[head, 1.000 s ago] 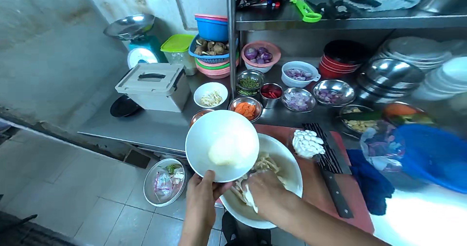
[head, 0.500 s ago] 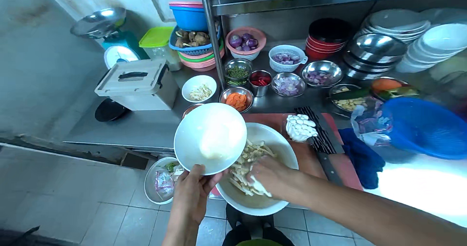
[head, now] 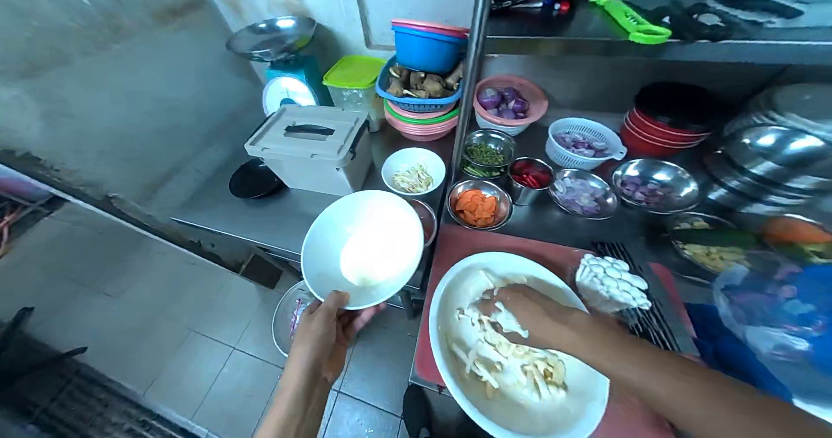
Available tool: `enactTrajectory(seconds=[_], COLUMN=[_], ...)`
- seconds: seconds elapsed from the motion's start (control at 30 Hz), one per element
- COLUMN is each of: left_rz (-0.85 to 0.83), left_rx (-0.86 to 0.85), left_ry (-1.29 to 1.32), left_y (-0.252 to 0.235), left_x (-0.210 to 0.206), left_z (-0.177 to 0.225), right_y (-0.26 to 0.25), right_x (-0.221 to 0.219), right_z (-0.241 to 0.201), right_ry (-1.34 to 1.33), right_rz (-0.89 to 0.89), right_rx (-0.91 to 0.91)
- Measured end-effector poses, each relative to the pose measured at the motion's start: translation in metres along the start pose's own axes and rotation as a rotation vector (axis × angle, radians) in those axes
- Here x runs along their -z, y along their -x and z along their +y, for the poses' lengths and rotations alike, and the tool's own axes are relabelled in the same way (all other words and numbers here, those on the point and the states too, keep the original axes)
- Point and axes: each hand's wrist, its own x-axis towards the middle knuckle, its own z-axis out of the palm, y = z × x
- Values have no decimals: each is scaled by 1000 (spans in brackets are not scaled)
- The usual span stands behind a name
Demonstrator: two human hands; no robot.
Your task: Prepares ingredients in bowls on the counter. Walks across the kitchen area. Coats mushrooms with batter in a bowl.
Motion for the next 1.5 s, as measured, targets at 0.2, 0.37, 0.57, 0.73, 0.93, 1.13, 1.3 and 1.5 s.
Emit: enactTrajectory(seconds=[0.2, 0.37, 0.57, 0.73, 0.93, 1.13, 1.3, 1.5], left_rz=[107, 175, 164, 132, -102, -431, -504, -490], left_rx=[-92, -130, -146, -148, -83, 12, 95, 186], left_ry=[46, 64, 79, 81, -128, -299, -301, -294], left_y=[-77, -118, -149, -158, -143, -10, 60, 100], left_x=[13, 13, 14, 11, 31, 44, 36, 12], left_z=[-17, -23, -24, -25, -32, -101, -141, -176], right_y=[4, 37, 46, 31, 25, 2, 19, -6], right_x=[21, 25, -8, -74, -13, -36, -76, -17], right_z=[-18, 5, 30, -10, -10, -78, -33, 16], right_ry=[-132, -268, -10, -93, 50, -141, -102, 72], right_rz=[-126, 90, -36, 137, 48, 4, 102, 120], right_rx=[-179, -185, -109, -289, -317, -273, -83, 270])
